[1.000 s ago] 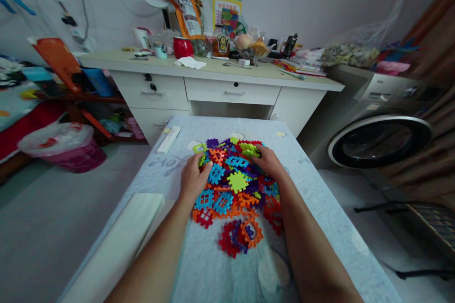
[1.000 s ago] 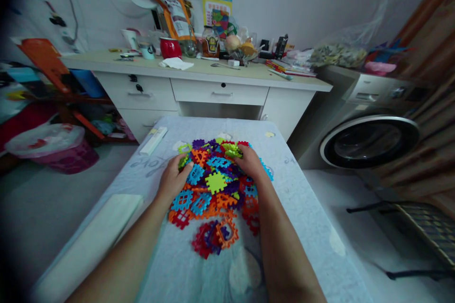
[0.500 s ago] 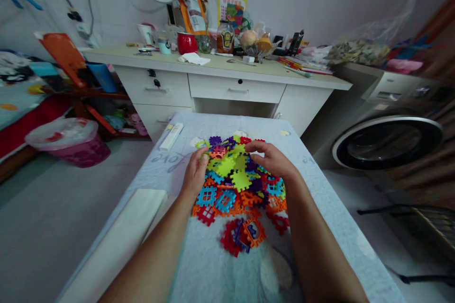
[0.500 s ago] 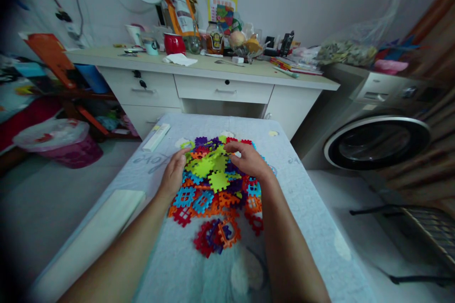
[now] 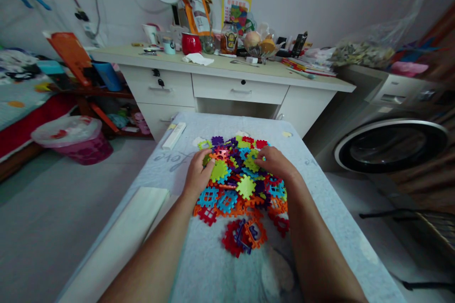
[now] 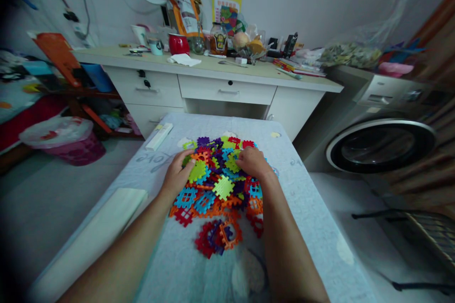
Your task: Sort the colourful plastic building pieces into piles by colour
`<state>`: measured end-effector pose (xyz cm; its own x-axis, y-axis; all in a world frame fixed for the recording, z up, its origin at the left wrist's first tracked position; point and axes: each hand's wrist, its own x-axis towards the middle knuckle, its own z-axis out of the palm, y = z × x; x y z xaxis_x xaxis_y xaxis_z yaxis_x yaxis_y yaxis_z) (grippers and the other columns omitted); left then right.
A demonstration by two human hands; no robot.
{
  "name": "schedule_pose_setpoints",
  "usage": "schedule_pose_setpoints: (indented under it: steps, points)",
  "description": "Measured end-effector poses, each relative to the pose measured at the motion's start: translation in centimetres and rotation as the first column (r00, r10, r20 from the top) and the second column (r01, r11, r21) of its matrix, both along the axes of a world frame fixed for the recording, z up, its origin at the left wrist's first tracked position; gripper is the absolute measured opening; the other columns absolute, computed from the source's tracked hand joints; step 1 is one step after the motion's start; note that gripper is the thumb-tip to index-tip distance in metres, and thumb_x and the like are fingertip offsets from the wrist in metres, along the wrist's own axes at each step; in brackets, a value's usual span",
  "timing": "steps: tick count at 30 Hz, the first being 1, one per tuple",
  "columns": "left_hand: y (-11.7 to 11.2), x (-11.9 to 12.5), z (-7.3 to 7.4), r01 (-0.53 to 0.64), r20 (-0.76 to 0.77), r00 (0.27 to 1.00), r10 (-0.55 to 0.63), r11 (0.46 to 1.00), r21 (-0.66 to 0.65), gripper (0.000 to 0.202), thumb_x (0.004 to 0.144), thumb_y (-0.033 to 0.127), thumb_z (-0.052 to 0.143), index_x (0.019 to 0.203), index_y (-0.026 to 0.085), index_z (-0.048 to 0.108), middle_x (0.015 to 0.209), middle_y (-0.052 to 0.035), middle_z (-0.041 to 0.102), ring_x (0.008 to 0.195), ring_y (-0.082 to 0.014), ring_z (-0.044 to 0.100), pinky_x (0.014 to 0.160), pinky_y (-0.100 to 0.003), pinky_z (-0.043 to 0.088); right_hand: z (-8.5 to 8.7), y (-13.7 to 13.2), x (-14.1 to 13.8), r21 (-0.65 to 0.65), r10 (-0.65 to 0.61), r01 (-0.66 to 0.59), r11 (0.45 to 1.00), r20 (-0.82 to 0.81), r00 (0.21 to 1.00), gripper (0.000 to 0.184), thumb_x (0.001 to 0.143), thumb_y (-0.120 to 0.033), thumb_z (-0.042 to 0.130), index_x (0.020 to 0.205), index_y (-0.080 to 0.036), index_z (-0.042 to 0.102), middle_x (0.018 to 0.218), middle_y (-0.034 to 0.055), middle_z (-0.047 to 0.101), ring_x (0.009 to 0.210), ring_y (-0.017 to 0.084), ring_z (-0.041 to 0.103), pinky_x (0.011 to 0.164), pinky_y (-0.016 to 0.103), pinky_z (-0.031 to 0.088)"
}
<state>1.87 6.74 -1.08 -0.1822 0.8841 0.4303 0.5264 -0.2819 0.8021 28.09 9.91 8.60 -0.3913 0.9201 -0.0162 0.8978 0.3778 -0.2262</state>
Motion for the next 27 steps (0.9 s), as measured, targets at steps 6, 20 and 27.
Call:
schedule_pose_setpoints:
  steps: [6,20,27]
  points:
    - [0.2,-0.1,0.0,-0.169,0.046,0.985,0.168,0.986,0.017,0.025,0.083,0.029,0.049,0.098,0.020,0.068,0.109,-0.0082,0.067,0.110,-0.0238,0.059,0.105,-0.042,0.044,0.7,-0.3,1.9,0.038,-0.034,0.039,0.999,-0.137,0.990,0.012,0.083,-0.025,0.065,0.092,-0.019,0.071,0.099,0.0074,0.067,0.095,0.021,0.061,0.089,0.034,0.045]
    - [0.3,0.1,-0.1,-0.105,-0.065,0.992,0.104,0.994,-0.009,0.028,0.087,0.038,0.051,0.100,0.020,0.067,0.106,-0.0087,0.067,0.107,-0.0263,0.059,0.102,-0.046,0.044,-0.6,-3.7,-7.3,0.075,0.283,-0.273,0.959,-0.201,0.938,0.036,0.081,-0.019,0.064,0.117,-0.022,0.063,0.118,0.0103,0.059,0.113,0.026,0.051,0.100,0.045,0.037]
    - [0.4,0.1,-0.4,-0.169,-0.012,0.986,0.169,0.985,-0.012,0.029,0.086,0.040,0.052,0.104,0.022,0.067,0.115,-0.0089,0.062,0.116,-0.0262,0.056,0.109,-0.045,0.040,1.1,-1.5,-1.0,0.015,0.270,-0.281,0.959,-0.338,0.902,0.026,0.080,-0.018,0.065,0.106,-0.021,0.067,0.115,0.0074,0.062,0.111,0.021,0.056,0.101,0.040,0.040]
